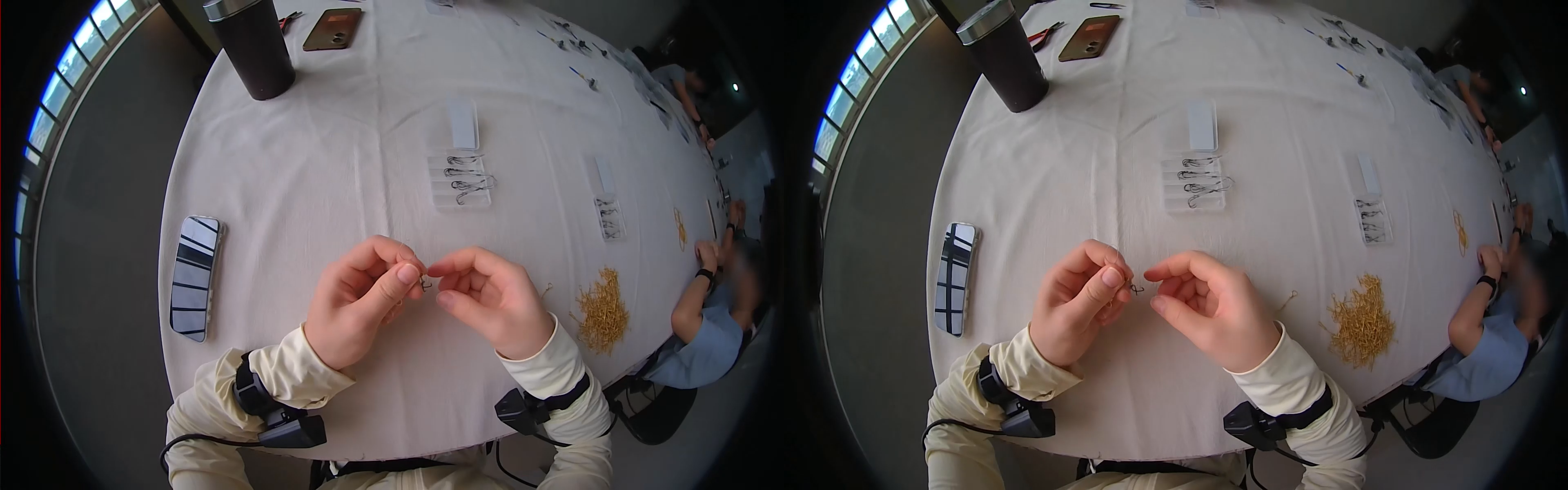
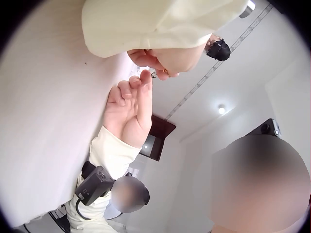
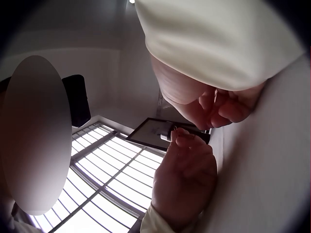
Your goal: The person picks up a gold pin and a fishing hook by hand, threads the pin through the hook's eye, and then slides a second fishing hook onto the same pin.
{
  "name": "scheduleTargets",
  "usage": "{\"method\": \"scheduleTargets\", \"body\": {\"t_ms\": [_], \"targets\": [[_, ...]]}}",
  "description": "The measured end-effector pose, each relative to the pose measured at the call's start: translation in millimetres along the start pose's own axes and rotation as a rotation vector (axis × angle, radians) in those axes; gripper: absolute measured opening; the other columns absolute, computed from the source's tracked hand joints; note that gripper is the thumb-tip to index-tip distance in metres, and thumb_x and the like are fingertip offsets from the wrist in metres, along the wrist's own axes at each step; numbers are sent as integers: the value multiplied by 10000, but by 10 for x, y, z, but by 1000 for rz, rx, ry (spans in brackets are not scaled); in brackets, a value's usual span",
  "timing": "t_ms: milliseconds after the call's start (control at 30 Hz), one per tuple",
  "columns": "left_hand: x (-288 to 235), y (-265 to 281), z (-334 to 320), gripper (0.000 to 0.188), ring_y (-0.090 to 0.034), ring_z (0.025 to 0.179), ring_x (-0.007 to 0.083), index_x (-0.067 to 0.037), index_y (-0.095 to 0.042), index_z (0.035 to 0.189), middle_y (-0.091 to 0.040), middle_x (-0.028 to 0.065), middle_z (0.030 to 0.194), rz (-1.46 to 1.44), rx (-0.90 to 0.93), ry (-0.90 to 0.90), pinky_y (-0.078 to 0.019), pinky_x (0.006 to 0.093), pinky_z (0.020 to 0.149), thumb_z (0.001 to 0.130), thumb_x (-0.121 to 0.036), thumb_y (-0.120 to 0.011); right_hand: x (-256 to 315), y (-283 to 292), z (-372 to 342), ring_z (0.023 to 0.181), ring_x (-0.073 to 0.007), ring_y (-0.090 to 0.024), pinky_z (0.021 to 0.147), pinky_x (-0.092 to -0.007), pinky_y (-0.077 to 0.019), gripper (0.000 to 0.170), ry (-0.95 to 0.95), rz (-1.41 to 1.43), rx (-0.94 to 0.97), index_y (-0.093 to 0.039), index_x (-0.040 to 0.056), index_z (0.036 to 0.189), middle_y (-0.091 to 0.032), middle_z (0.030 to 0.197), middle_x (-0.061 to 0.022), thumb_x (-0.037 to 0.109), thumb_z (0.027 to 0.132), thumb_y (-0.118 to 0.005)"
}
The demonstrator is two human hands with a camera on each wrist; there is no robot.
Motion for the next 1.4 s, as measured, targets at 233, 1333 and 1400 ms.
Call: {"method": "scheduleTargets", "body": {"t_ms": [233,1333,1400], "targets": [[16,-6,9,134,-493,693,36,-65,-620,1047,-628,-18,839,-76,-6,-4,-396,198,611,1037,-197,-601,-31,-139,10,862,-86,-622,747,-232,-522,192,143,-98,-17,-623,-23,1077,-635,1007,-41,-16,903,-704],[-29,-78,-57,90,-557,803,45,-10,-636,1027,-653,4,913,225,-37,-72,-447,210,707,998,-95,-638,173,50,-18,712,-59,-562,641,-224,-460,68,203,-280,-97,-678,-2,933,-645,843,-11,53,898,-699],[-23,-64,-55,95,-549,789,40,-15,-632,1028,-647,-3,900,207,-61,-87,-438,206,692,1002,-106,-635,148,49,-18,724,-57,-566,647,-223,-461,90,169,-245,-116,-681,-10,963,-653,856,-12,57,905,-700]]}}
Point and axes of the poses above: each hand's wrist, its own z-axis towards the middle knuckle, its own y-axis out of the back of the hand, x = y × z, the point moved 8 cm from there along z, towards the middle knuckle
